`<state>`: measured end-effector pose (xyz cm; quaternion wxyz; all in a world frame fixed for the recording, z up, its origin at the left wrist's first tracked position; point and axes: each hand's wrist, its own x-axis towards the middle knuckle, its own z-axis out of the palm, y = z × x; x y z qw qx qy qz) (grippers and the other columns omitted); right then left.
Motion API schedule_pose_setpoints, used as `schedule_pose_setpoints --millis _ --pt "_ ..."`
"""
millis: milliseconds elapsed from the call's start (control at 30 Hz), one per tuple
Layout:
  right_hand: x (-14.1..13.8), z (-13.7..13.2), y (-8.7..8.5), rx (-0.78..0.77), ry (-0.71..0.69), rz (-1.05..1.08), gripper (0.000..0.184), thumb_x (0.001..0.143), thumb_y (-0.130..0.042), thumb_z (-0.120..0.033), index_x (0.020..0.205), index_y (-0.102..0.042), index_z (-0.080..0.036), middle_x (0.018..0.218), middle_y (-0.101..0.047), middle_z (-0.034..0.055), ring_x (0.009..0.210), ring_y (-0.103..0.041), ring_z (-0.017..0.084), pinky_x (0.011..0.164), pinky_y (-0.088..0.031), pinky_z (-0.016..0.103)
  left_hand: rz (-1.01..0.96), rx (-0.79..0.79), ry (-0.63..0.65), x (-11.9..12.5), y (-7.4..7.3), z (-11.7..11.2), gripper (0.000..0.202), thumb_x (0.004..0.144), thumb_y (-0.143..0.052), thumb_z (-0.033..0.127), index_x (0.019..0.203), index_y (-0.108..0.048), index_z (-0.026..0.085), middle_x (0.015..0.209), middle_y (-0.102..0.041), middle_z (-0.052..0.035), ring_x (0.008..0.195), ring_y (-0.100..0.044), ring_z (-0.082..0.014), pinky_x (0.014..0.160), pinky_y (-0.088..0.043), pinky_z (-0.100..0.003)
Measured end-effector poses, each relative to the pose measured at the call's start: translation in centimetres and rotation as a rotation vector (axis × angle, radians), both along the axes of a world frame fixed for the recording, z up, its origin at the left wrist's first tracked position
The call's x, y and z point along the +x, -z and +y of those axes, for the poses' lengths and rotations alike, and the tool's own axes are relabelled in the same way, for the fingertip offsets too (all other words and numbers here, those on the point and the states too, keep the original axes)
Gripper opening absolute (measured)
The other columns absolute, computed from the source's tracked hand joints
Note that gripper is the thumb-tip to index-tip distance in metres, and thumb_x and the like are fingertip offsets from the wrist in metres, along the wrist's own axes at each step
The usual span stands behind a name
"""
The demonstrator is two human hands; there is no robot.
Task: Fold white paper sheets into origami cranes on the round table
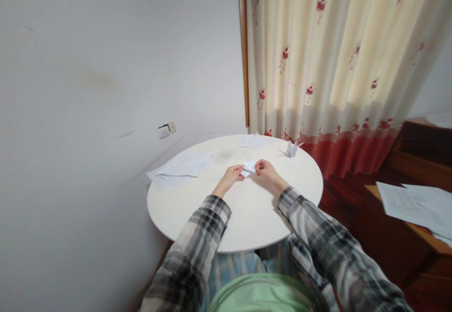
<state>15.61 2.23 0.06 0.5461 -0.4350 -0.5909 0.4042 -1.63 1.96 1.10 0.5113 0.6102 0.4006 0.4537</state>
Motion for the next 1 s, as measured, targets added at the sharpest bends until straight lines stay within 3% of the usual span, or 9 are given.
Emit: schedule_pose_setpoints --millis 267,500,800,900,1000 --pt "0.2 0.3 0.4 0.016 0.011 -0.026 0.018 0.046 -0.048 -0.012 0.063 -0.05 -0.018 0.052 -0.051 -0.0052 0.048 -0.047 0.009 0.048 -0.037 0.02 0.016 0.005 0.04 -0.1 0.0 -0.2 0.028 0.072 -0.062 0.032 0.089 -0.064 0.01 0.08 -0.064 -0.0071 0.066 -0.057 -0.0097 0.062 -0.048 -0.022" --pt "0.1 0.4 0.5 0.047 0.047 -0.054 0.016 0.048 -0.048 -0.016 0.064 -0.051 -0.018 0.054 -0.051 -0.0045 0.049 -0.046 0.009 0.047 -0.035 0.021 0.05 0.029 -0.009 0.0 0.0 0.0 0.023 0.07 -0.061 0.025 0.089 -0.064 0.012 0.078 -0.063 -0.0049 0.062 -0.056 -0.0082 0.061 -0.048 -0.02" --pt "0.3 -0.2 -0.3 0.22 0.138 -0.146 0.007 0.054 -0.051 -0.015 0.06 -0.051 -0.018 0.06 -0.053 -0.0032 0.059 -0.048 0.012 0.058 -0.038 0.024 0.032 0.022 -0.015 0.1 -0.2 0.0 0.024 0.066 -0.064 0.021 0.088 -0.063 0.011 0.081 -0.062 -0.004 0.063 -0.056 -0.0075 0.062 -0.047 -0.019" --pt "0.3 -0.4 -0.5 0.255 0.157 -0.181 0.006 0.056 -0.053 -0.015 0.06 -0.05 -0.019 0.06 -0.054 -0.0026 0.059 -0.049 0.012 0.06 -0.038 0.025 0.012 0.041 -0.009 0.0 0.1 0.3 0.03 0.066 -0.063 0.02 0.095 -0.06 0.013 0.091 -0.061 -0.005 0.067 -0.057 -0.0074 0.063 -0.048 -0.019" --pt "0.1 -0.6 -0.5 0.301 0.172 -0.253 0.004 0.06 -0.052 -0.015 0.061 -0.051 -0.019 0.06 -0.054 -0.0025 0.058 -0.048 0.012 0.059 -0.037 0.024 -0.023 0.051 -0.01 -0.1 0.3 0.6 0.048 0.067 -0.062 0.017 0.113 -0.049 0.018 0.101 -0.059 -0.0066 0.065 -0.059 -0.0069 0.06 -0.048 -0.02"
